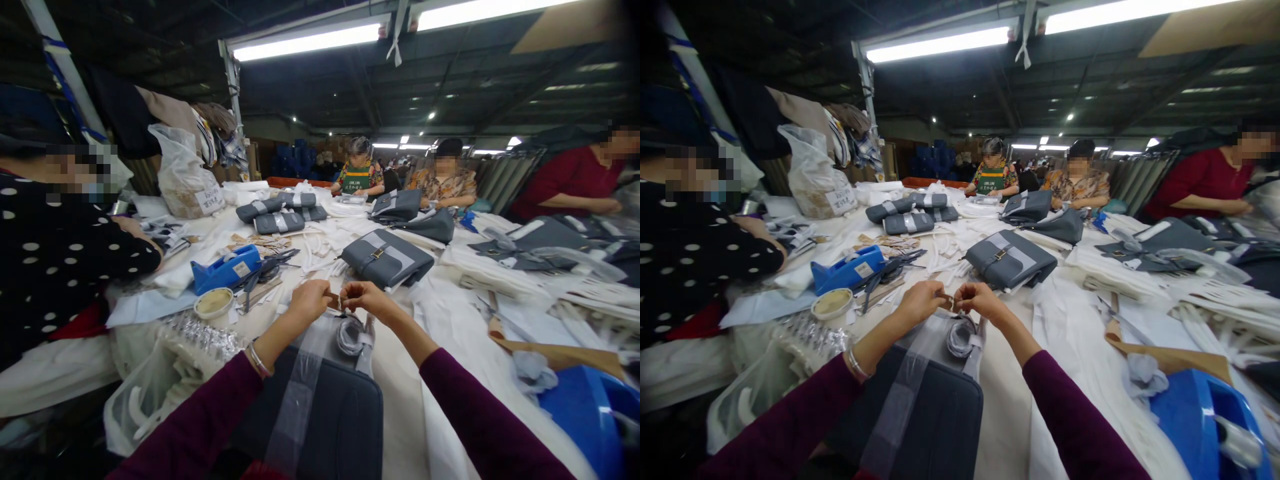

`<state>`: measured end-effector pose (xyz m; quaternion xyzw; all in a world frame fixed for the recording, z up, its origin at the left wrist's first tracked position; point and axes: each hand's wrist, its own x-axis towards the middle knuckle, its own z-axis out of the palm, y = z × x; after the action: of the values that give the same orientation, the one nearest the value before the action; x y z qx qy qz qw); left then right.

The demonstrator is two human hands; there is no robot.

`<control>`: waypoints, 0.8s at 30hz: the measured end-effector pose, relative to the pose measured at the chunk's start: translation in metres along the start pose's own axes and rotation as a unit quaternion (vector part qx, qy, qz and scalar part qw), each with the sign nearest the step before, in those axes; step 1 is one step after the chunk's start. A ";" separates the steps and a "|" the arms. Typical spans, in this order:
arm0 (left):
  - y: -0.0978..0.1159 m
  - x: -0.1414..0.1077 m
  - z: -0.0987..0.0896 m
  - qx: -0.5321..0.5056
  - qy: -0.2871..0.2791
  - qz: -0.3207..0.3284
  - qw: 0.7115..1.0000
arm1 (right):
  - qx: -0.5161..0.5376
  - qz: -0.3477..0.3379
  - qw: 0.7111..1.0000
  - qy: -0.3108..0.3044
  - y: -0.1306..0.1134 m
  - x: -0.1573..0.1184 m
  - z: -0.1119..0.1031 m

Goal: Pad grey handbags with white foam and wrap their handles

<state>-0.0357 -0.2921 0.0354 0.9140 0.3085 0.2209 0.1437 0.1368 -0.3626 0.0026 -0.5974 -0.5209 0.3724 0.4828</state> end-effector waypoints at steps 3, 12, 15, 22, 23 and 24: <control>-0.001 0.009 -0.014 -0.038 -0.028 0.083 0.995 | 0.021 -0.024 0.999 0.012 -0.008 -0.008 -0.001; -0.018 0.003 0.029 -0.177 -0.138 0.138 0.965 | 0.124 -0.025 0.980 0.153 0.005 -0.022 -0.003; -0.030 -0.004 0.025 -0.199 -0.144 0.163 0.956 | 0.173 0.011 0.958 0.227 0.023 -0.024 -0.012; -0.098 -0.044 -0.037 -0.297 0.021 -0.048 0.953 | 0.177 0.122 0.909 0.357 0.052 -0.074 -0.020; -0.108 -0.057 -0.038 -0.310 0.017 -0.083 0.947 | 0.176 0.127 0.903 0.371 0.053 -0.091 -0.013; -0.116 -0.070 -0.038 -0.319 0.009 -0.120 0.940 | 0.177 0.135 0.898 0.379 0.052 -0.110 -0.004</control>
<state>-0.1622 -0.2427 -0.0007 0.7744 0.3306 0.2971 0.4503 0.1342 -0.4707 -0.0534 -0.6625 -0.1386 0.2651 0.6867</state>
